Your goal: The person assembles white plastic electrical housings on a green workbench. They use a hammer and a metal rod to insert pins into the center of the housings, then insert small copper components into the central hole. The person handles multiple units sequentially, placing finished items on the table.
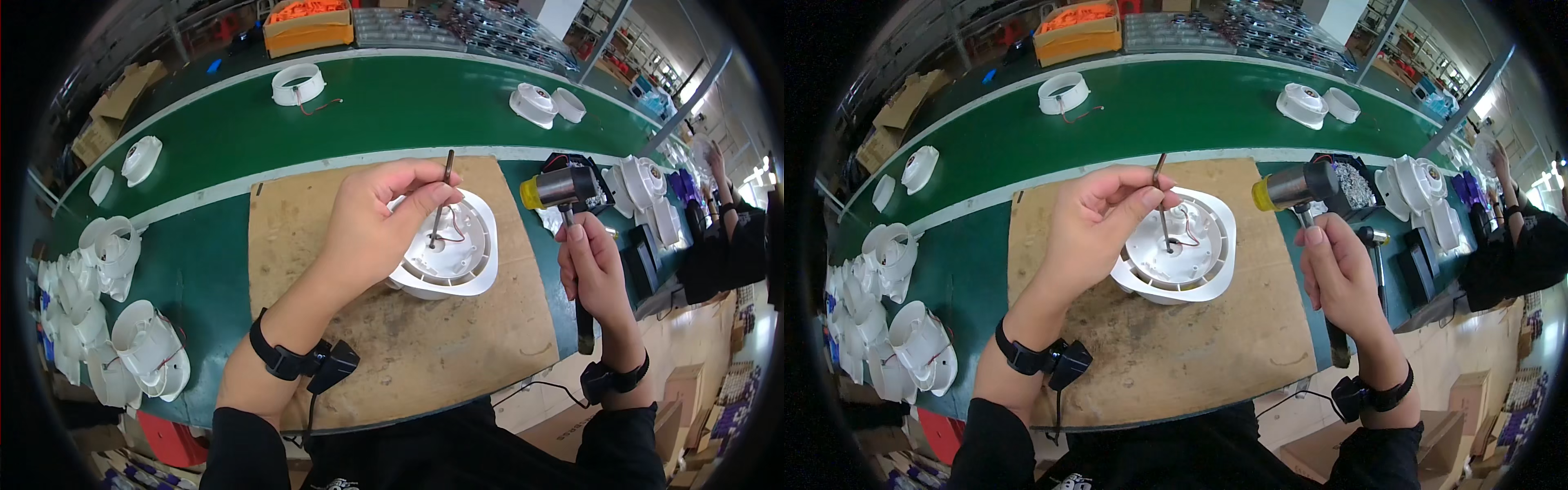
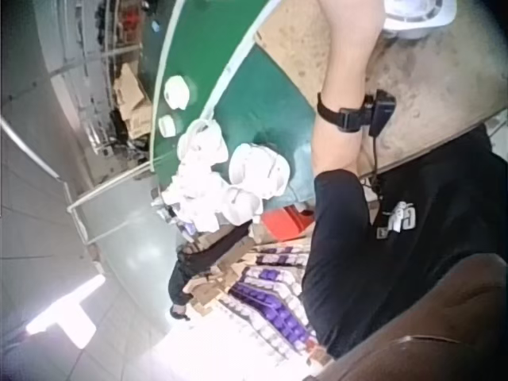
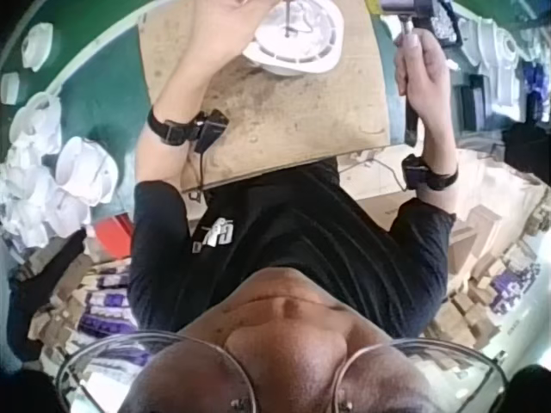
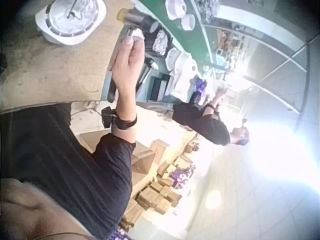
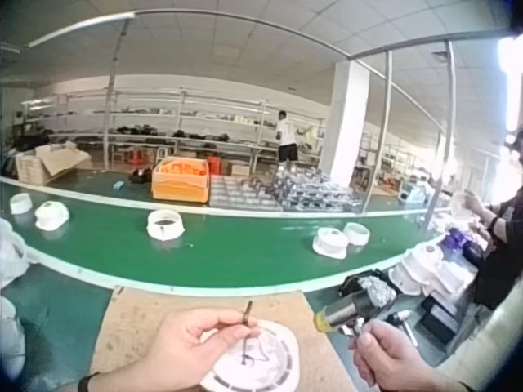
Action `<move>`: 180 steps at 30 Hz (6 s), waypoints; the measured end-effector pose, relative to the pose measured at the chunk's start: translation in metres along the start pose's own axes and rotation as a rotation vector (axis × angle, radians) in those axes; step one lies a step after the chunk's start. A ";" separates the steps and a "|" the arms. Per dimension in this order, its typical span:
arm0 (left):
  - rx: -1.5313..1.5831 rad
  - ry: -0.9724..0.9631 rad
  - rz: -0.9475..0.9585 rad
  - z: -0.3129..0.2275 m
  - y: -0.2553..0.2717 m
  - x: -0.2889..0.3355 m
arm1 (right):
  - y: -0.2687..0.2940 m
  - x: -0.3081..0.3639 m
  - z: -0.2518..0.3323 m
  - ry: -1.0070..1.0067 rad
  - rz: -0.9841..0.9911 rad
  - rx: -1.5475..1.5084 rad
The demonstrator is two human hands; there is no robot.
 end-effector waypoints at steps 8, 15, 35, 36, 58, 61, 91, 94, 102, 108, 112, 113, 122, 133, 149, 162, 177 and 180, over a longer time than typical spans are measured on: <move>-0.142 0.046 0.001 0.013 -0.019 0.004 | -0.008 -0.010 0.049 0.310 0.013 0.391; -0.340 -0.200 0.006 0.007 -0.017 0.002 | -0.039 -0.017 0.113 0.574 -0.056 0.460; -0.937 -0.175 -0.212 0.002 0.071 -0.012 | 0.029 -0.101 -0.084 0.366 -0.290 1.067; -1.045 -0.141 -0.192 0.017 0.076 -0.010 | 0.028 -0.103 -0.095 0.354 -0.334 1.062; -0.340 0.234 0.069 -0.028 0.046 0.014 | -0.055 -0.034 0.065 0.268 0.105 0.045; -0.206 0.234 -0.032 -0.037 0.045 0.015 | -0.047 -0.034 0.072 0.721 -0.058 0.331; 0.330 0.080 -0.218 0.008 0.027 0.000 | -0.074 -0.045 0.010 -0.226 0.247 -0.239; 0.323 0.087 -0.240 0.020 0.031 -0.004 | -0.076 -0.064 0.003 -0.308 0.256 -0.286; 0.143 -0.021 -0.283 0.042 0.038 -0.010 | -0.102 -0.106 -0.018 -0.378 0.407 -0.428; 0.172 0.054 -0.267 0.059 0.055 -0.019 | -0.102 -0.153 -0.032 -0.417 0.322 -0.310; 0.011 0.165 -0.421 0.060 0.078 -0.014 | -0.088 -0.215 -0.060 -0.429 0.143 -0.298; 0.021 0.160 -0.439 0.057 0.083 -0.015 | -0.079 -0.234 -0.072 -0.442 0.068 -0.288; -0.015 0.267 -0.499 0.051 0.131 -0.019 | -0.047 -0.315 -0.109 -0.337 -0.327 -0.351; -0.068 0.294 -0.696 0.069 0.191 -0.013 | -0.070 -0.197 -0.089 -0.144 0.122 -0.195; -1.337 0.329 -1.010 0.093 0.366 -0.060 | -0.074 -0.179 -0.110 0.167 0.049 -0.038; -1.359 0.226 -0.767 0.092 0.356 -0.075 | -0.071 -0.177 -0.108 0.178 0.045 -0.048; -1.381 -0.692 -0.419 -0.020 0.162 -0.016 | -0.074 -0.179 -0.109 0.258 0.045 0.068; -1.229 -0.704 -0.362 -0.033 0.134 -0.009 | -0.073 -0.177 -0.108 0.273 0.043 0.024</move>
Point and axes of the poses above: each hand's wrist, its own x-axis away from the middle knuckle, its own y-axis out of the back of the hand, z = x × y, the point moved 5 cm from there along -x, towards the middle knuckle, and after that the axes turned 6 degrees about -z, right-handed, at the moved point
